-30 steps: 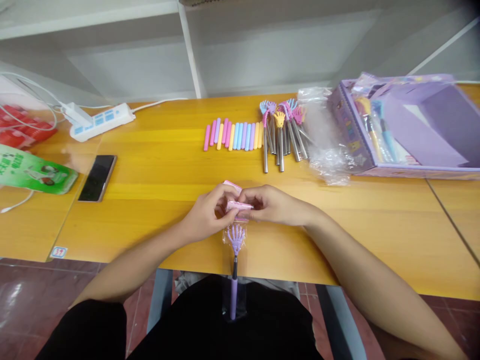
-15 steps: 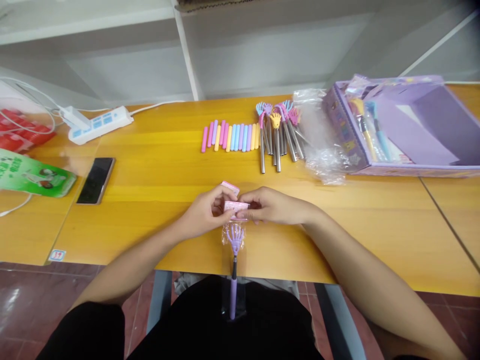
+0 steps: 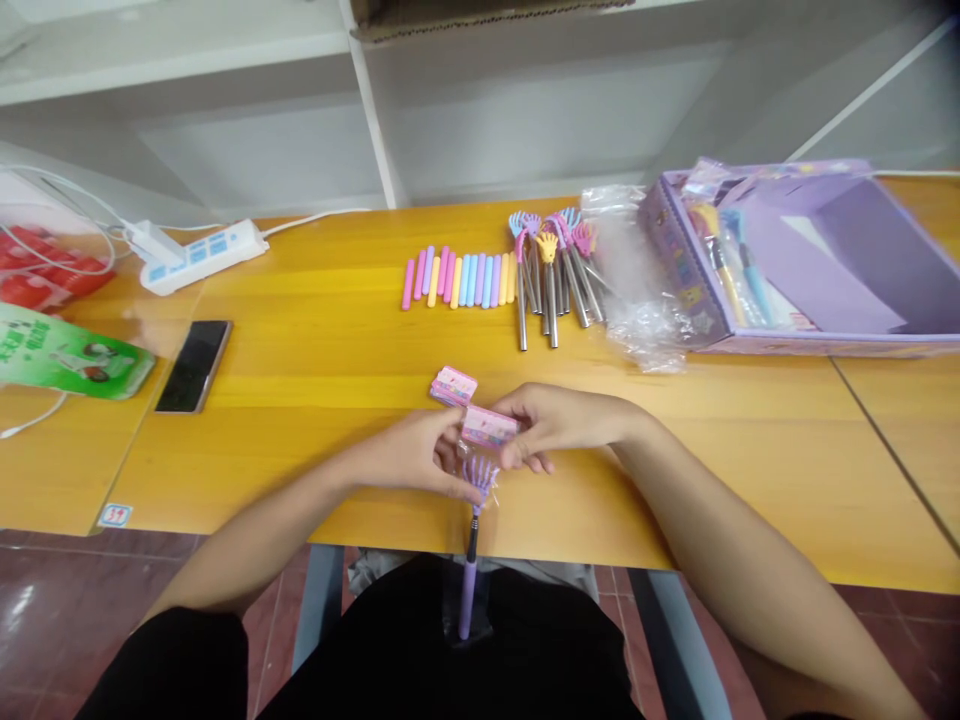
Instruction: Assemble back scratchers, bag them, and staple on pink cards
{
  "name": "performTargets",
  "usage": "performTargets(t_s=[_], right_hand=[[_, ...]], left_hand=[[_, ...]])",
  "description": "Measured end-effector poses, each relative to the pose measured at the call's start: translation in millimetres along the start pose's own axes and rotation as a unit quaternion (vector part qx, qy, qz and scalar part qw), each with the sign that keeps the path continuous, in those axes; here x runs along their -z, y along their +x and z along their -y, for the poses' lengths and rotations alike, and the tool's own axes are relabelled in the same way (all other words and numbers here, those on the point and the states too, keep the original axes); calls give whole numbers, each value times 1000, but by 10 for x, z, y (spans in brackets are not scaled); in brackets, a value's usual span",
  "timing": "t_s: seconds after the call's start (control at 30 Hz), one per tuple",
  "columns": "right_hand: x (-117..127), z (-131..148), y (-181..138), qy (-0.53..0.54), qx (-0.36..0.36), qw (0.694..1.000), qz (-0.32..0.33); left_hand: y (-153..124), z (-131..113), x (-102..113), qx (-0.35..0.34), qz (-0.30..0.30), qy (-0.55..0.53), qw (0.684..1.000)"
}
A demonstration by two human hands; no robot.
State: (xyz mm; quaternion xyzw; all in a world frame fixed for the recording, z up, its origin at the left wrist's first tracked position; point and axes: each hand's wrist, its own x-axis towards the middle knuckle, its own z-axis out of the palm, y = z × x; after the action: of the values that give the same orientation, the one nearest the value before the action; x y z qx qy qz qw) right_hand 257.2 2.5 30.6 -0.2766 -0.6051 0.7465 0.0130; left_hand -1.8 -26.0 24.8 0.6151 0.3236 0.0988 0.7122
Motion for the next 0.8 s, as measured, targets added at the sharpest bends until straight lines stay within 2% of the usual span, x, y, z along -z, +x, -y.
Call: performTargets(t_s=[0.1,0.17,0.23,0.3,0.37,0.47,0.53,0.57,0.6,0.63,0.7,0.8], right_hand=[[-16,-73,51,26,-53,991,116],[-78,-97,118,15,-51,989,139],[-151,-94,194,-13,6,995,94],[-199,-74,257,-33,81,996,11],[-186,-42,277,-33,136,988,-68],[-25,54,144,-38,156,975,-154],[152,177,-98,-77,140,954,-252],[251,255,-264,-116,129,929,-326],[353,340,-456,-176,116,885,-416],[458,424,-665,-243,89,822,-508],[683,563,-1107,-337,1,654,-677],[1093,611,-1696,-390,-69,471,-788]], left_hand=[[3,21,-63,2,1,-30,1000],[22,49,-56,-25,-39,-81,996],[54,75,-3,-72,-110,-120,984],[91,91,74,-128,-193,-141,963],[119,90,148,-176,-241,-162,941],[130,60,208,-210,-237,-190,930],[119,43,209,-217,-215,-196,932],[112,40,201,-218,-203,-195,935],[107,43,189,-218,-190,-192,938],[102,51,175,-219,-179,-188,941],[93,71,144,-218,-164,-174,946],[68,83,99,-209,-147,-142,956]])
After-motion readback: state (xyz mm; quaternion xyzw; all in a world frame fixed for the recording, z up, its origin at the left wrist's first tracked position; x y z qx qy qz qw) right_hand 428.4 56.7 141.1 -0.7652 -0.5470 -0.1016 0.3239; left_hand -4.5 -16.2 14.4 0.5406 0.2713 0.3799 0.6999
